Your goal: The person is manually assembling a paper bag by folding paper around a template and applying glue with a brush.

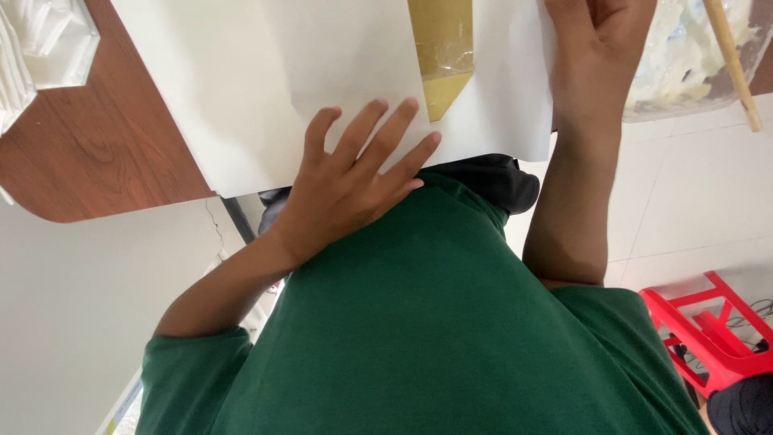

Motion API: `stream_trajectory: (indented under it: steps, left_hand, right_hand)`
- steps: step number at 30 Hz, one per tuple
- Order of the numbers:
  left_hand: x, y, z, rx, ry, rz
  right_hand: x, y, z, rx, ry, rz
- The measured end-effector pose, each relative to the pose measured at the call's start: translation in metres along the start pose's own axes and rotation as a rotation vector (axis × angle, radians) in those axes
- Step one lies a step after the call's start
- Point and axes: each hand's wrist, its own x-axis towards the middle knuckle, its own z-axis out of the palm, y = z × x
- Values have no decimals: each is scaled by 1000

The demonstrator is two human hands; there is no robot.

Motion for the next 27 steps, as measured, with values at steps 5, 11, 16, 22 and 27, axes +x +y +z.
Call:
stream_trajectory:
  steps: [5,11,16,22,27]
  left_hand:
    - [21,12,-3,59,96,-48]
    - [3,8,-5,86,89,-168]
    - [-17,5,-1,163,98,-125]
    - [-27,8,-2,137,67,-137]
    - [-26,6,-10,113,85,-138]
  right_hand:
    - [-1,-6,0,-36,-53,-23]
    - [0,-1,0,2,-54,-39]
    - [0,-1,-2,-22,-65,-23]
    - [-1,-2,1,-10,12,-9]
    - [-3,-7,2,-99,39,-7]
